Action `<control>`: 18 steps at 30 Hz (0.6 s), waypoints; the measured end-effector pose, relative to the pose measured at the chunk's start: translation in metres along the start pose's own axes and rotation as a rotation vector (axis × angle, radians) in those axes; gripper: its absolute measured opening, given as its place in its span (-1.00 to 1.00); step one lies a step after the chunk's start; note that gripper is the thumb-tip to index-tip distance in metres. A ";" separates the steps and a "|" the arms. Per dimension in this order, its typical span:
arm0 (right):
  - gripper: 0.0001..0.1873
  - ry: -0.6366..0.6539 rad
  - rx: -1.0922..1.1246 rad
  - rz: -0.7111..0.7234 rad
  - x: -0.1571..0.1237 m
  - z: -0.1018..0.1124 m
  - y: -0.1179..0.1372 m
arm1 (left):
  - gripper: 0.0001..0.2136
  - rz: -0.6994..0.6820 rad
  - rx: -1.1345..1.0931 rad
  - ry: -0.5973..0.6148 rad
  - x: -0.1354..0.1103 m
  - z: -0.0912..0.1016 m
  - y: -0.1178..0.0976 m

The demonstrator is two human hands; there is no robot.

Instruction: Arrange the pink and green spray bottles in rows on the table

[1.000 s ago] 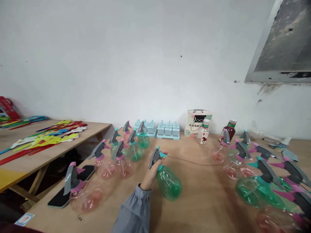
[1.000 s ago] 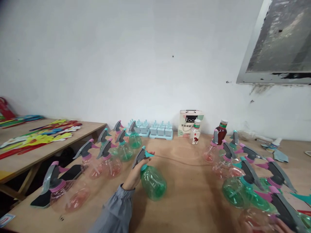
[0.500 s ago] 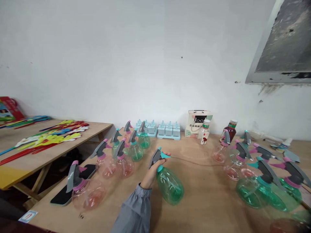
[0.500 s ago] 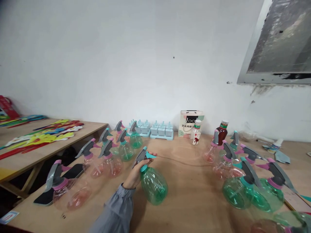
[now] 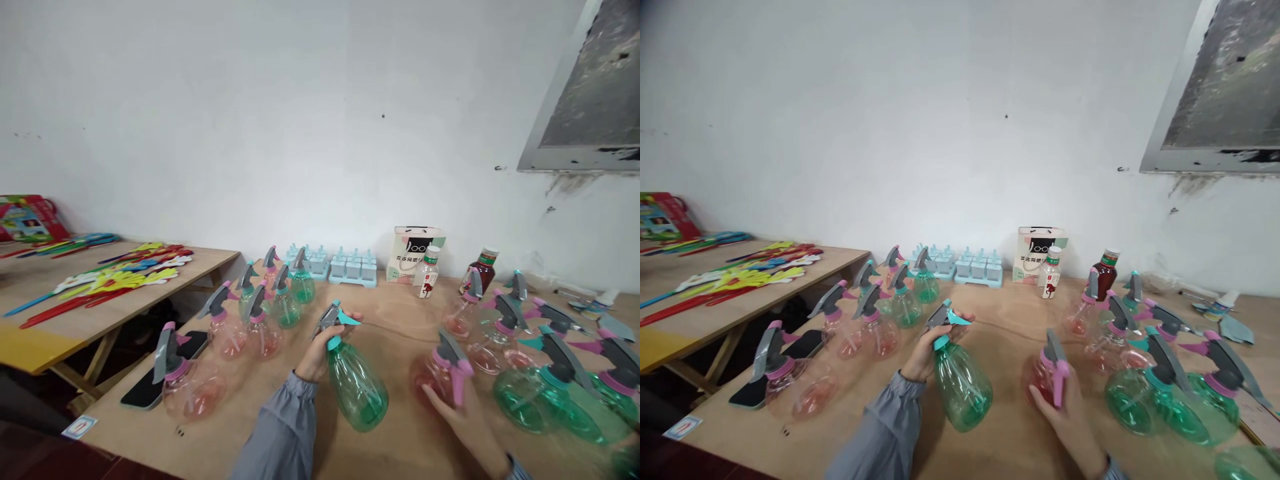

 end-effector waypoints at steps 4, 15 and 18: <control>-0.28 0.119 0.154 -0.044 0.039 -0.056 0.010 | -0.73 -0.037 -0.009 -0.076 0.003 0.004 0.002; -0.33 0.136 0.266 -0.122 0.041 -0.068 0.006 | -0.70 -0.042 0.031 -0.046 0.000 -0.002 0.003; -0.30 0.124 0.265 -0.125 0.041 -0.068 0.007 | -0.69 -0.012 0.031 -0.013 -0.001 -0.005 0.004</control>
Point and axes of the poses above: each hand's wrist, its own x-axis towards the middle knuckle, its own z-axis out of the back of the hand, y = z × x, the point moved 4 cm from there along x, towards the middle knuckle, and after that the axes turned 4 degrees about -x, right-handed, at the moved point
